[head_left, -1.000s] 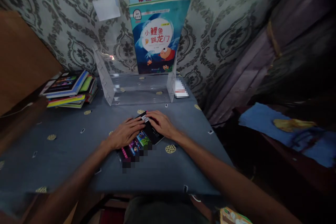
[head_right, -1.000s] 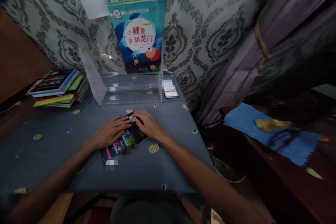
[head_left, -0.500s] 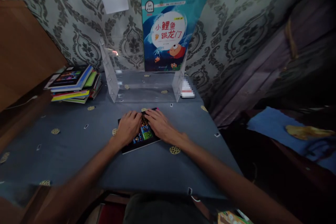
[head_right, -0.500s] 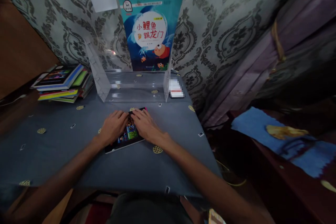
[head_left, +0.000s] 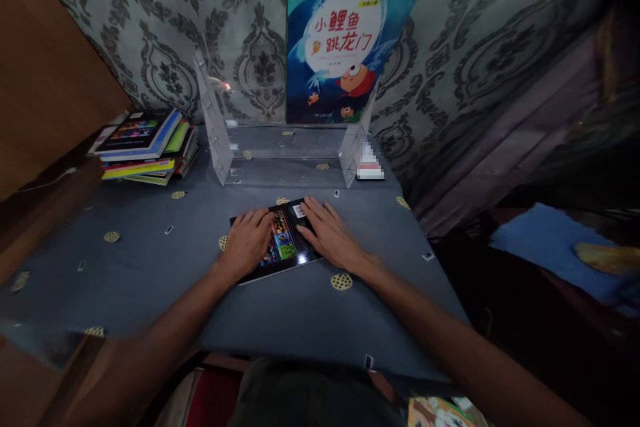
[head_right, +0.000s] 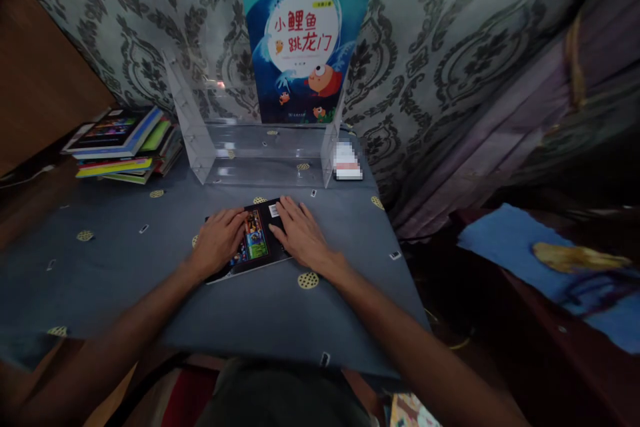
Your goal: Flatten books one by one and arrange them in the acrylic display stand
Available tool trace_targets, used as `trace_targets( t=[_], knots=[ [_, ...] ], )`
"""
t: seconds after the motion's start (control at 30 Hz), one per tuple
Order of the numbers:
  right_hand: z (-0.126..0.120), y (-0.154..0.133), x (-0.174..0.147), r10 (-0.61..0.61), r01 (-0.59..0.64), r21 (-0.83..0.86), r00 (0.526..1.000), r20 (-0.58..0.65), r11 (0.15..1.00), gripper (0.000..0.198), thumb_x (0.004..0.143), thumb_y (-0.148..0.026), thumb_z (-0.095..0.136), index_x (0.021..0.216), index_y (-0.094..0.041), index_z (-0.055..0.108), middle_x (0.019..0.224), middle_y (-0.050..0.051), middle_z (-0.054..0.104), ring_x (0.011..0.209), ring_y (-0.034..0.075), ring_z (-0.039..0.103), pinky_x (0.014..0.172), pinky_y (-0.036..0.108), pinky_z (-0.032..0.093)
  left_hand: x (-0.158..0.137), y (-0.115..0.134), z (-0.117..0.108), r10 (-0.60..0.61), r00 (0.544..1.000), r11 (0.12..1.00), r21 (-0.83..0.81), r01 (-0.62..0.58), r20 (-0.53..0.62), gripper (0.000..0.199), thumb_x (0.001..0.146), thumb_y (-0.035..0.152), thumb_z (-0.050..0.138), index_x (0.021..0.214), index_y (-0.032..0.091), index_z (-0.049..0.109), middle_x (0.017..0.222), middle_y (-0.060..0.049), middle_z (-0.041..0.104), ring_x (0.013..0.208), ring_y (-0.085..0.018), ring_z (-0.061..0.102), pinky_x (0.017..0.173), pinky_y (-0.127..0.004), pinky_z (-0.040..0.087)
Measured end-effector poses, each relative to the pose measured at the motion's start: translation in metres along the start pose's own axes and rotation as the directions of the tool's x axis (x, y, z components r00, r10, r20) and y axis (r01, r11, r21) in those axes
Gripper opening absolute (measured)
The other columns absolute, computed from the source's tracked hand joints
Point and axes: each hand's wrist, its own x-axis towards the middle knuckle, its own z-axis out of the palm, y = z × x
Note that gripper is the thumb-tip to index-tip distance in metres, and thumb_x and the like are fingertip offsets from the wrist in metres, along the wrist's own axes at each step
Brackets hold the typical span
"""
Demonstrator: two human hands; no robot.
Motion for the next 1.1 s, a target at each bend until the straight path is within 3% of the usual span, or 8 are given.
trace_targets(
  t=[0.27, 0.47, 0.57, 0.7, 0.83, 0.97, 1.1],
  knots=[
    [-0.001, -0.007, -0.002, 0.010, -0.012, -0.068, 1.000, -0.026, 0.998, 0.046, 0.102, -0.036, 0.046, 0.144, -0.017, 0.053, 0.152, 0.018, 0.050, 0.144, 0.033, 0.042, 0.117, 0.062, 0.031, 0.001, 0.001, -0.002, -0.074, 0.997, 0.997, 0.018, 0.074, 0.018, 0.031, 0.104, 0.028, 0.040, 0.126, 0.021, 0.061, 0.133, -0.010, 0.062, 0.117, -0.027, 0.057, 0.100, -0.045, 0.045],
    [-0.009, -0.034, -0.006, -0.157, 0.155, -0.069, 0.987, -0.022, 0.986, 0.026, 0.100, -0.019, 0.049, 0.114, -0.018, 0.072, 0.118, 0.014, 0.072, 0.118, 0.029, 0.061, 0.109, 0.055, 0.040, 0.002, 0.002, -0.008, -0.056, 0.996, 0.995, 0.083, 0.050, 0.074, 0.029, 0.104, 0.030, 0.041, 0.125, 0.022, 0.060, 0.134, -0.010, 0.063, 0.115, -0.027, 0.059, 0.097, -0.044, 0.046],
    [-0.011, -0.052, -0.009, -0.195, 0.195, -0.006, 0.981, -0.006, 0.981, 0.025, 0.100, -0.019, 0.051, 0.113, -0.019, 0.072, 0.114, 0.014, 0.072, 0.111, 0.029, 0.061, 0.100, 0.051, 0.046, 0.004, 0.008, -0.018, -0.087, 0.987, 0.989, 0.132, 0.069, 0.135, 0.026, 0.104, 0.031, 0.042, 0.117, 0.021, 0.063, 0.121, -0.012, 0.067, 0.107, -0.027, 0.063, 0.089, -0.041, 0.049],
    [-0.012, -0.066, -0.013, -0.244, 0.244, -0.026, 0.970, -0.014, 0.969, 0.024, 0.101, -0.021, 0.052, 0.113, -0.017, 0.071, 0.113, 0.013, 0.073, 0.113, 0.030, 0.060, 0.099, 0.049, 0.047, 0.006, 0.016, -0.031, -0.188, 0.948, 0.968, 0.213, 0.135, 0.255, 0.033, 0.105, 0.036, 0.039, 0.105, 0.017, 0.065, 0.099, -0.014, 0.072, 0.090, -0.026, 0.069, 0.071, -0.032, 0.048],
    [-0.014, -0.065, -0.014, -0.233, 0.232, -0.041, 0.972, -0.029, 0.972, 0.026, 0.102, -0.021, 0.049, 0.115, -0.015, 0.071, 0.112, 0.013, 0.074, 0.112, 0.029, 0.061, 0.102, 0.051, 0.045, 0.005, 0.016, -0.033, -0.160, 0.928, 0.977, 0.188, 0.100, 0.337, 0.035, 0.105, 0.041, 0.038, 0.107, 0.018, 0.065, 0.087, -0.010, 0.076, 0.076, -0.023, 0.072, 0.066, -0.029, 0.045],
    [-0.013, -0.063, -0.014, -0.199, 0.198, -0.048, 0.980, -0.019, 0.979, 0.030, 0.103, -0.023, 0.047, 0.123, -0.016, 0.068, 0.118, 0.014, 0.073, 0.116, 0.027, 0.062, 0.104, 0.051, 0.046, 0.002, 0.013, -0.025, -0.116, 0.954, 0.989, 0.116, 0.087, 0.275, 0.034, 0.105, 0.039, 0.038, 0.102, 0.020, 0.066, 0.080, -0.008, 0.074, 0.072, -0.023, 0.071, 0.064, -0.030, 0.045],
    [-0.010, -0.059, -0.012, -0.118, 0.120, -0.104, 0.993, 0.027, 0.987, 0.038, 0.102, -0.029, 0.049, 0.134, -0.011, 0.061, 0.138, 0.019, 0.063, 0.135, 0.029, 0.052, 0.112, 0.052, 0.041, 0.000, 0.010, -0.017, -0.026, 0.991, 0.997, 0.073, 0.017, 0.128, 0.027, 0.104, 0.030, 0.042, 0.093, 0.020, 0.064, 0.095, -0.009, 0.070, 0.092, -0.025, 0.068, 0.068, -0.031, 0.048]
  ],
)
